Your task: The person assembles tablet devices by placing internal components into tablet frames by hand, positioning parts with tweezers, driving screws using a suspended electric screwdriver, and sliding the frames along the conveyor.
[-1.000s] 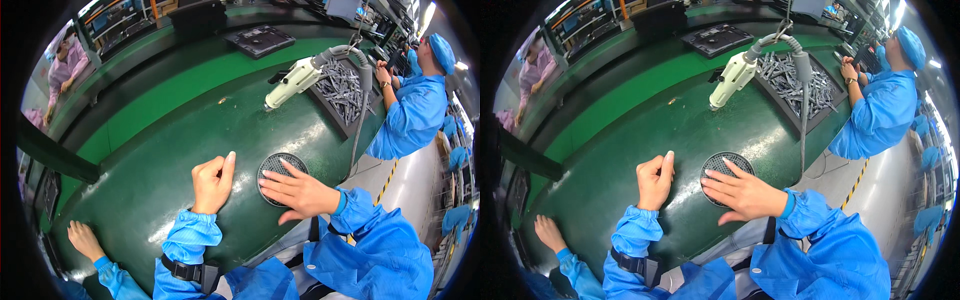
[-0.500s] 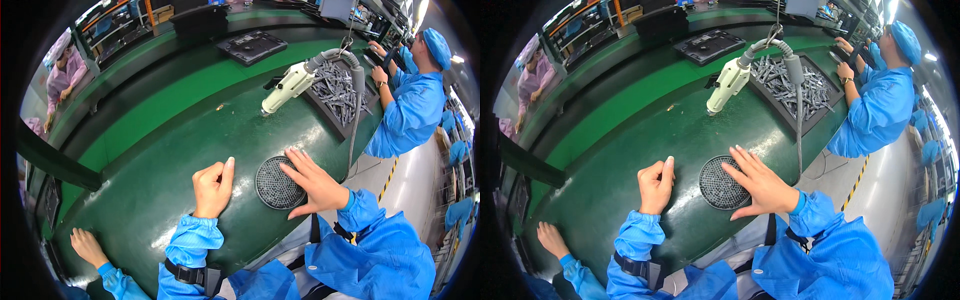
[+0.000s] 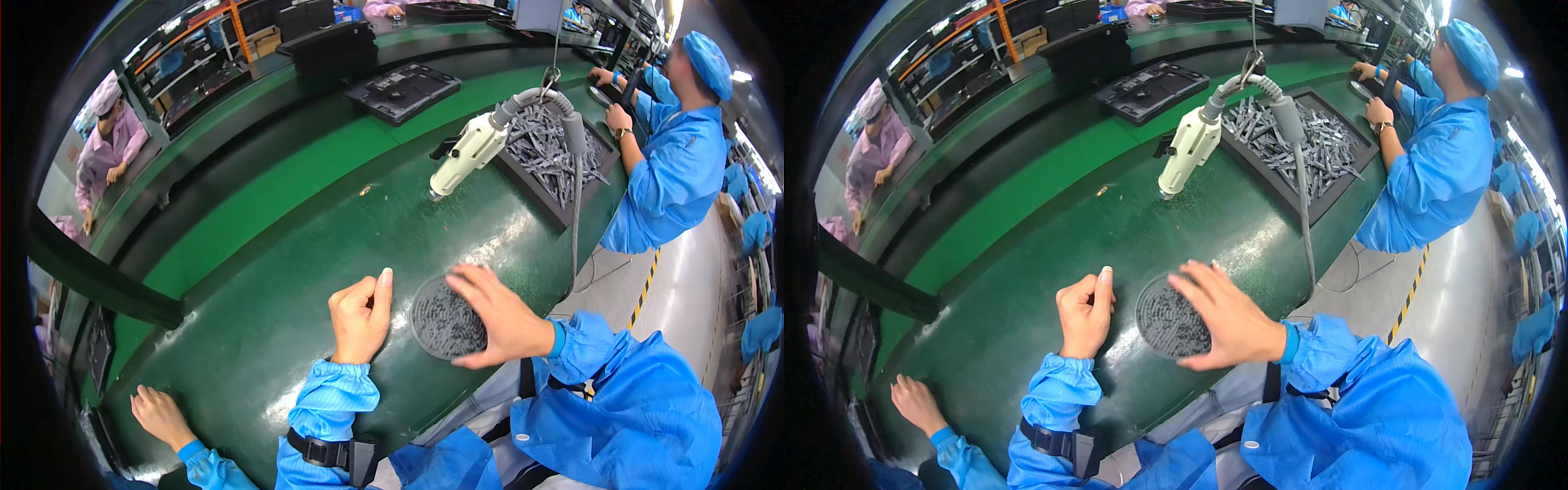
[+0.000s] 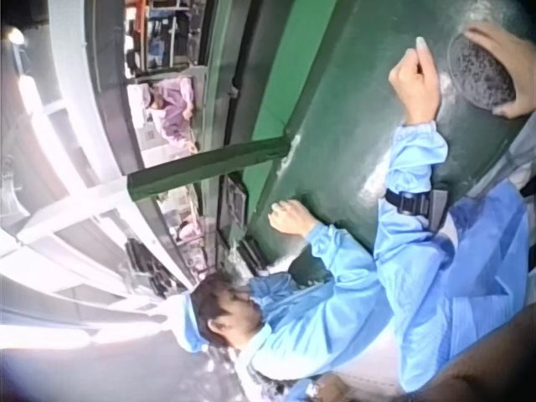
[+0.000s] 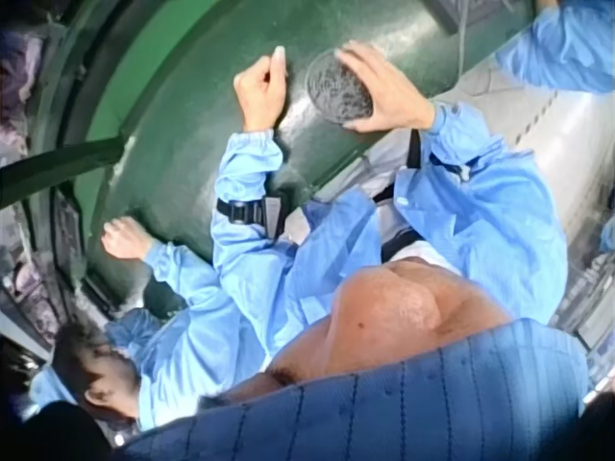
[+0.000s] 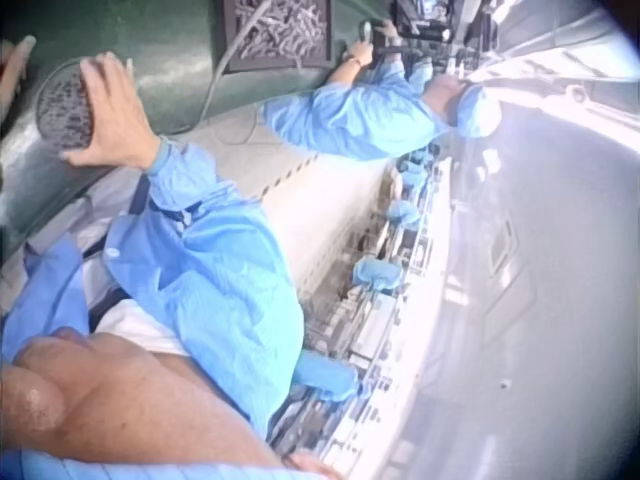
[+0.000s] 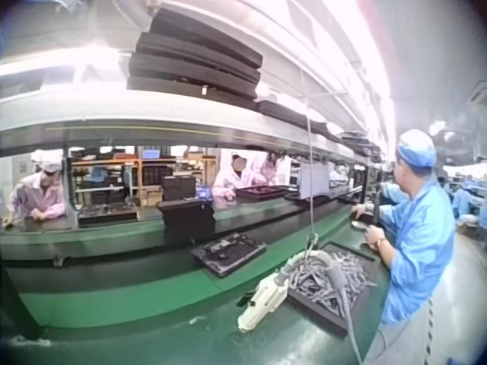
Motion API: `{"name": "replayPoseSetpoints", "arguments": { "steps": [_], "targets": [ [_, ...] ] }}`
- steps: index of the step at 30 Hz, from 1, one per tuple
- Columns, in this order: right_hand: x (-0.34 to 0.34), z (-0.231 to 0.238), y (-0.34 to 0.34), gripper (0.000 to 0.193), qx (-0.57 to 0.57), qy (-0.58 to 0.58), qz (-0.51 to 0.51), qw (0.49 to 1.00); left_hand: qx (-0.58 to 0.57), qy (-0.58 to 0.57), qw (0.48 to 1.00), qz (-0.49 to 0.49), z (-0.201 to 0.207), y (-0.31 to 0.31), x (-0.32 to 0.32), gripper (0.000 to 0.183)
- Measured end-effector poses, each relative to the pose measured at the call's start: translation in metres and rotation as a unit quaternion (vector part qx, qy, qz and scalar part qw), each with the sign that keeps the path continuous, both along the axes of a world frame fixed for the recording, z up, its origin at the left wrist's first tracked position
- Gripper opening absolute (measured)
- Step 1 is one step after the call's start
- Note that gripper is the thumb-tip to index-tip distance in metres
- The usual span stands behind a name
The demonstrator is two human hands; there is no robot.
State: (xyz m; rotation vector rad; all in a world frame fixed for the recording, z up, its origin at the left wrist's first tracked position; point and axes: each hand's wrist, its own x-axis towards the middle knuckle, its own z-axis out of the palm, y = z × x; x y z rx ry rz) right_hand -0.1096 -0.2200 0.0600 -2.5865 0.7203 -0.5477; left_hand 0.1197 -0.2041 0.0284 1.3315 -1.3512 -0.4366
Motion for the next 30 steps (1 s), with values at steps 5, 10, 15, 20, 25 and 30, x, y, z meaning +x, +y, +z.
{"name": "replayPoseSetpoints", "arguments": {
  "steps": [5,10,15,20,25,30],
  "targets": [
    [-0.006,-0.005,-0.001,0.105,0.0,-0.019,-0.061,0.998,-0.014,0.0,1.0,-0.006,0.012,0.002,-0.015,0.028],
    [-0.008,-0.006,0.002,0.108,-0.006,0.0,-0.064,0.998,0.0,-0.043,0.988,-0.15,0.014,0.009,-0.047,0.033],
    [0.004,0.007,0.0,0.108,0.061,-0.089,-0.046,0.993,-0.019,-0.136,0.982,-0.133,0.008,0.011,-0.051,0.056],
    [0.012,0.016,-0.005,0.107,0.044,-0.062,-0.054,0.996,0.012,-0.015,0.995,-0.102,0.0,0.009,-0.045,0.05],
    [0.005,0.017,-0.008,0.11,0.004,-0.02,-0.062,0.998,0.022,0.15,0.982,-0.116,0.003,0.005,-0.039,0.047],
    [0.006,0.019,-0.003,0.109,0.016,0.005,-0.044,0.999,0.058,0.155,0.974,-0.156,0.004,0.007,-0.038,0.062]
  ]
}}
